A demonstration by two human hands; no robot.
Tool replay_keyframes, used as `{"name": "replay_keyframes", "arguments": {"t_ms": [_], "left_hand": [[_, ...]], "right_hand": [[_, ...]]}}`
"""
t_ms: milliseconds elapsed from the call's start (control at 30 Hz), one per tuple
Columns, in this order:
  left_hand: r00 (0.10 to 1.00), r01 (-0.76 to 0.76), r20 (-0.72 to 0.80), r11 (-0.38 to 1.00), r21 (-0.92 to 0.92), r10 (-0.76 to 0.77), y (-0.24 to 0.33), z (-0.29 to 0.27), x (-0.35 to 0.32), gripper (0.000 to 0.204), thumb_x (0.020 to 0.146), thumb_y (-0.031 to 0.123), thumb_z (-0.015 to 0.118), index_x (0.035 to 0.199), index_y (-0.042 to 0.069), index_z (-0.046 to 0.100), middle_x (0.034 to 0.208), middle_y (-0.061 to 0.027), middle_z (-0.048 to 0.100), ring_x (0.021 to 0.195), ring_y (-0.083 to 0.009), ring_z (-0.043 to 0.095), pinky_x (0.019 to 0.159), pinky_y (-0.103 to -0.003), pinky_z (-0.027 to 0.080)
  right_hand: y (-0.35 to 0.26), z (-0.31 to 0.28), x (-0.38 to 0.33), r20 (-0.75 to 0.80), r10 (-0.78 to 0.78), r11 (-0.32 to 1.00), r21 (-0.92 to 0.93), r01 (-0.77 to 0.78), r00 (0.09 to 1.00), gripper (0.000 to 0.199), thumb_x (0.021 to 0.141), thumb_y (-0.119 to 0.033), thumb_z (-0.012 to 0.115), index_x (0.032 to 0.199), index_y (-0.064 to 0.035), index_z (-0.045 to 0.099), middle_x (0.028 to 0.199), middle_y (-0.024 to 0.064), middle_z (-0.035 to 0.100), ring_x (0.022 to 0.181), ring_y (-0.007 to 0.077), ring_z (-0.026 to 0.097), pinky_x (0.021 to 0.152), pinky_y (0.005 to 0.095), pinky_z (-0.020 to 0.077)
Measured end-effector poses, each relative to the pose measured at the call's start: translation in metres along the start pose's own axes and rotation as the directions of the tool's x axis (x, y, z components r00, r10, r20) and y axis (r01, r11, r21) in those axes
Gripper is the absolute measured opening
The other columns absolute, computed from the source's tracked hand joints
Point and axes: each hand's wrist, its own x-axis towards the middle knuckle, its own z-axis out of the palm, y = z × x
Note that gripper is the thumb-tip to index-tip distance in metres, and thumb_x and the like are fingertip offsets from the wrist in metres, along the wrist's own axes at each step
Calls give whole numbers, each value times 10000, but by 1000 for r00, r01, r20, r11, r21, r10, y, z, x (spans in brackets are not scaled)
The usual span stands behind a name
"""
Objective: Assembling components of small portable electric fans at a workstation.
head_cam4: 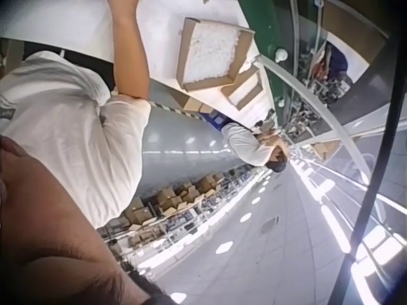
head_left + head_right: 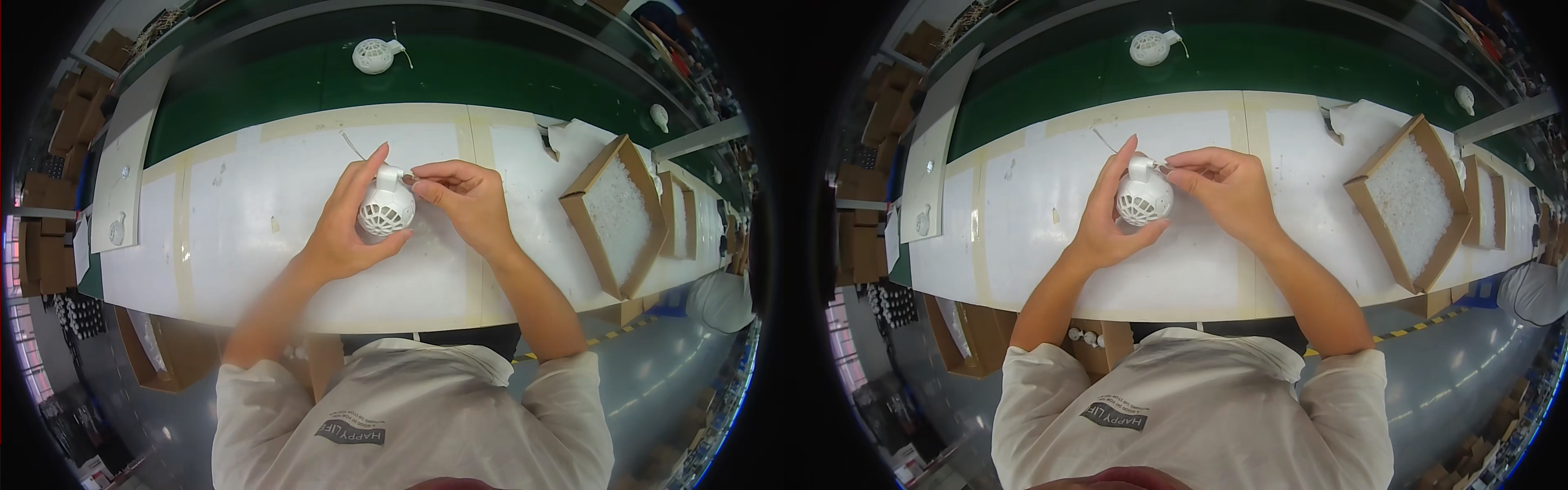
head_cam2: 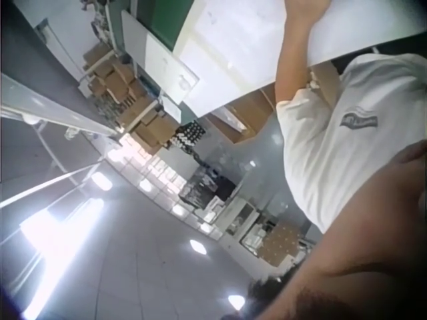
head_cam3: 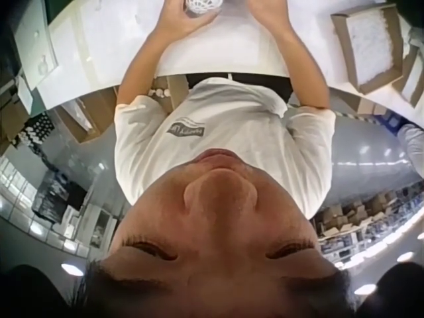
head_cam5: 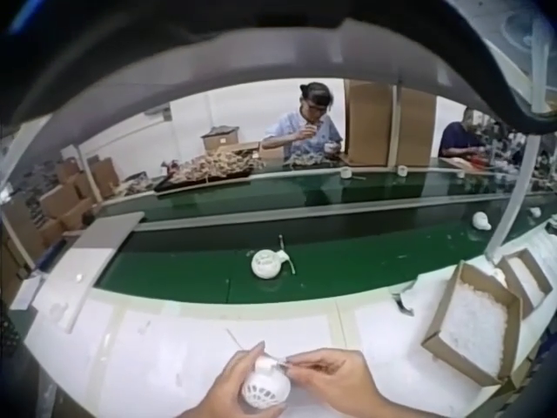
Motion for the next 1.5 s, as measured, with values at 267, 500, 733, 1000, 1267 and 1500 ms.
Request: {"name": "replay_keyframes", "arguments": {"t_ms": [267, 500, 733, 1000, 1267, 1500], "left_hand": [[996, -78, 55, 983, 166, 70, 0, -2, -1, 952, 749, 104, 768, 1539, 55, 240, 1224, -151, 470, 1130, -278, 517, 981, -341, 423], [995, -68, 93, 973, 220, 49, 4, 5, -4, 935, 759, 93, 751, 1537, 39, 236, 1220, -176, 477, 1100, -286, 550, 953, -320, 438], [983, 74, 172, 993, -90, -57, 11, -5, -6, 910, 795, 93, 727, 1546, 35, 216, 1224, -144, 543, 1099, -214, 562, 935, -285, 435], [900, 411, 345, 778, -475, -265, 12, -11, -5, 891, 832, 120, 711, 1559, 68, 199, 1216, -91, 586, 1083, -134, 544, 940, -267, 423], [941, 287, 260, 918, -272, -217, 14, 3, -8, 874, 832, 129, 711, 1553, 62, 223, 1201, -94, 587, 1074, -149, 551, 949, -281, 425], [951, 255, 223, 950, -178, -214, 16, 2, -12, 870, 823, 122, 712, 1548, 59, 236, 1190, -98, 583, 1062, -163, 555, 952, -284, 420]], "right_hand": [[5, -7, 2, 124, 46, 988, 141, -64, 991, 186, 863, -39, 718, 1042, 13, 716, 966, 79, 708, 874, 134, 649, 798, 254, 527], [-6, 3, -5, 27, 103, 992, 77, -104, 994, 169, 878, -51, 707, 1040, -10, 730, 945, 43, 690, 901, 121, 620, 807, 253, 504], [-3, -8, -7, 160, -257, 932, -220, 289, 953, 170, 845, -4, 710, 1012, -9, 741, 876, 61, 702, 843, 149, 604, 749, 256, 490], [-6, -12, -1, 316, -580, 603, -452, 657, 751, 263, 695, 81, 731, 928, -40, 753, 824, 56, 685, 773, 206, 570, 651, 279, 473], [-2, -13, 1, 357, -653, 465, -508, 725, 668, 268, 644, 119, 717, 857, -42, 735, 799, 44, 676, 738, 214, 551, 584, 296, 459], [0, -9, -2, 390, -652, 412, -537, 736, 650, 249, 659, 114, 725, 859, -34, 726, 776, 46, 670, 691, 206, 555, 577, 290, 450]]}}
